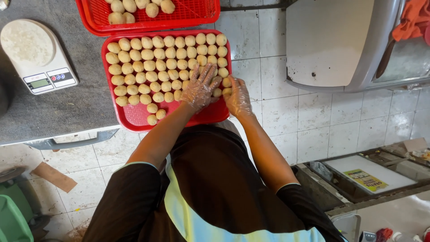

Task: Cleaning a plastic tray and then neatly arranging small round dough balls into rows

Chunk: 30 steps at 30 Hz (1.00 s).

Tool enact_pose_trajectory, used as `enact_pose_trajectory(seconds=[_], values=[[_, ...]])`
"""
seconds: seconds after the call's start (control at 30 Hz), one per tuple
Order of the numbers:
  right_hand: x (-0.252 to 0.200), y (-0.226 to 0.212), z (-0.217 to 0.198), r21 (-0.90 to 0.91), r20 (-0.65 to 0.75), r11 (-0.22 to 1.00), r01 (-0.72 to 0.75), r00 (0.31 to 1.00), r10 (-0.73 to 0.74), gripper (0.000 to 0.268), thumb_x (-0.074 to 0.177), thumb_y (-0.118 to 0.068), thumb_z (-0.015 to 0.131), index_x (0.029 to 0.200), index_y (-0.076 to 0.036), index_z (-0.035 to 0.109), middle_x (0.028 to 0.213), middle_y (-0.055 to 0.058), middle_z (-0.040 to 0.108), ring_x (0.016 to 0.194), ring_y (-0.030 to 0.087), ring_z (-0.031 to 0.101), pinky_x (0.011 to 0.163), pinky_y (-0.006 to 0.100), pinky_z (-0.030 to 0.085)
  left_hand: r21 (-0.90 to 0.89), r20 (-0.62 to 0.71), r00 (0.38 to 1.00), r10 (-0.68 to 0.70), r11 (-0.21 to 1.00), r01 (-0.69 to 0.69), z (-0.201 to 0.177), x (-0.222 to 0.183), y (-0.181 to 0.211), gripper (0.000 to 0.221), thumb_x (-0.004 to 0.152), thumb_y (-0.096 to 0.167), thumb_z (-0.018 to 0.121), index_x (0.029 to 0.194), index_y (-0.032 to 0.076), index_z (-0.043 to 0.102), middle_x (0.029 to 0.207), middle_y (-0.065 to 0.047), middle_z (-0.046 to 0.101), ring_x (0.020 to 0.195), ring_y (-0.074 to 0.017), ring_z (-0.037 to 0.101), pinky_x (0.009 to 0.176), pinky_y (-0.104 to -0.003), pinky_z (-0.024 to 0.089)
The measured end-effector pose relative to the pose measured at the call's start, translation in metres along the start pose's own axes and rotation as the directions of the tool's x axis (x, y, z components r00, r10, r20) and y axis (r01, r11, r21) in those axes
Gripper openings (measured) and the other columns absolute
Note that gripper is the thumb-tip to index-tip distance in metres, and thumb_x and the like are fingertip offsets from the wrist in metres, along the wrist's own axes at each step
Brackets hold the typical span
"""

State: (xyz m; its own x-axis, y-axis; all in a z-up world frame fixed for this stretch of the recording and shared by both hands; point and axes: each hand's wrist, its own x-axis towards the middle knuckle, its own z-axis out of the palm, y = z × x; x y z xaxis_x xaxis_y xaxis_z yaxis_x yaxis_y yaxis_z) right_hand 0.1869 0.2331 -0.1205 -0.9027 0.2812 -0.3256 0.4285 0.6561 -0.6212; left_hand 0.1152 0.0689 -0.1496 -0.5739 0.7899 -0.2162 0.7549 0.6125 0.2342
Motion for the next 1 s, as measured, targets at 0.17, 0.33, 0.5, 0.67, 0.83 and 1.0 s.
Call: enact_pose_trajectory(seconds=[0.17,0.33,0.5,0.67,0.83,1.0], values=[[0.004,-0.024,0.006,0.657,0.028,0.706,-0.265,0.944,0.329,0.029,0.086,-0.024,0.068,0.108,-0.007,0.057,0.092,0.008,0.053,0.086,0.021,0.055,0.077,0.032,0.054,-0.011,0.034,0.999,-0.005,1.000,0.005,-0.003,0.000,-0.002,0.087,0.084,0.065,0.056,0.151,0.022,0.022,0.162,-0.013,0.002,0.149,-0.0307,0.000,0.118,-0.056,-0.008],[0.009,0.047,0.034,-0.003,-0.085,0.990,0.139,0.987,-0.139,0.051,0.083,-0.011,0.074,0.131,-0.017,0.058,0.100,0.011,0.062,0.094,0.030,0.066,0.077,0.039,0.057,-0.017,0.021,1.000,-0.008,1.000,0.008,-0.006,0.000,0.002,0.091,0.083,0.061,0.058,0.154,0.022,0.015,0.162,-0.012,0.000,0.149,-0.0312,0.001,0.119,-0.056,-0.007],[0.008,0.028,0.019,-0.197,-0.056,0.958,0.207,0.973,-0.222,0.061,0.074,-0.016,0.079,0.131,-0.021,0.058,0.097,0.006,0.060,0.086,0.028,0.065,0.076,0.042,0.058,-0.007,0.092,0.995,-0.040,0.999,0.041,-0.018,-0.001,0.002,0.095,0.083,0.057,0.060,0.155,0.024,0.008,0.163,-0.008,0.001,0.149,-0.0298,-0.002,0.119,-0.054,-0.008],[0.010,0.049,0.029,-0.026,-0.083,0.983,0.181,0.980,-0.183,0.074,0.069,-0.008,0.082,0.136,-0.022,0.053,0.092,0.006,0.055,0.081,0.024,0.066,0.073,0.038,0.059,-0.018,0.134,0.988,-0.076,0.997,0.080,-0.018,0.000,0.006,0.097,0.083,0.058,0.059,0.156,0.025,0.003,0.163,-0.005,-0.004,0.149,-0.0297,-0.006,0.119,-0.054,-0.008],[-0.006,0.013,-0.001,-0.006,-0.092,0.967,0.255,0.963,-0.254,0.073,0.066,-0.005,0.082,0.132,-0.012,0.054,0.093,0.011,0.054,0.080,0.029,0.066,0.070,0.041,0.058,-0.123,0.125,0.981,-0.151,0.978,0.166,-0.045,-0.027,0.020,0.102,0.085,0.052,0.064,0.156,0.026,-0.004,0.162,-0.007,-0.006,0.148,-0.0332,-0.010,0.119,-0.056,-0.005],[-0.025,-0.008,-0.004,0.117,-0.044,0.899,0.421,0.907,-0.419,0.037,0.077,-0.023,0.081,0.110,-0.013,0.068,0.084,0.005,0.062,0.072,0.024,0.069,0.059,0.032,0.059,-0.412,-0.613,0.630,-0.477,0.873,0.261,-0.054,-0.089,0.030,0.063,0.076,0.026,0.080,0.130,0.011,0.052,0.130,-0.013,0.053,0.125,-0.0353,0.047,0.106,-0.051,0.036]])
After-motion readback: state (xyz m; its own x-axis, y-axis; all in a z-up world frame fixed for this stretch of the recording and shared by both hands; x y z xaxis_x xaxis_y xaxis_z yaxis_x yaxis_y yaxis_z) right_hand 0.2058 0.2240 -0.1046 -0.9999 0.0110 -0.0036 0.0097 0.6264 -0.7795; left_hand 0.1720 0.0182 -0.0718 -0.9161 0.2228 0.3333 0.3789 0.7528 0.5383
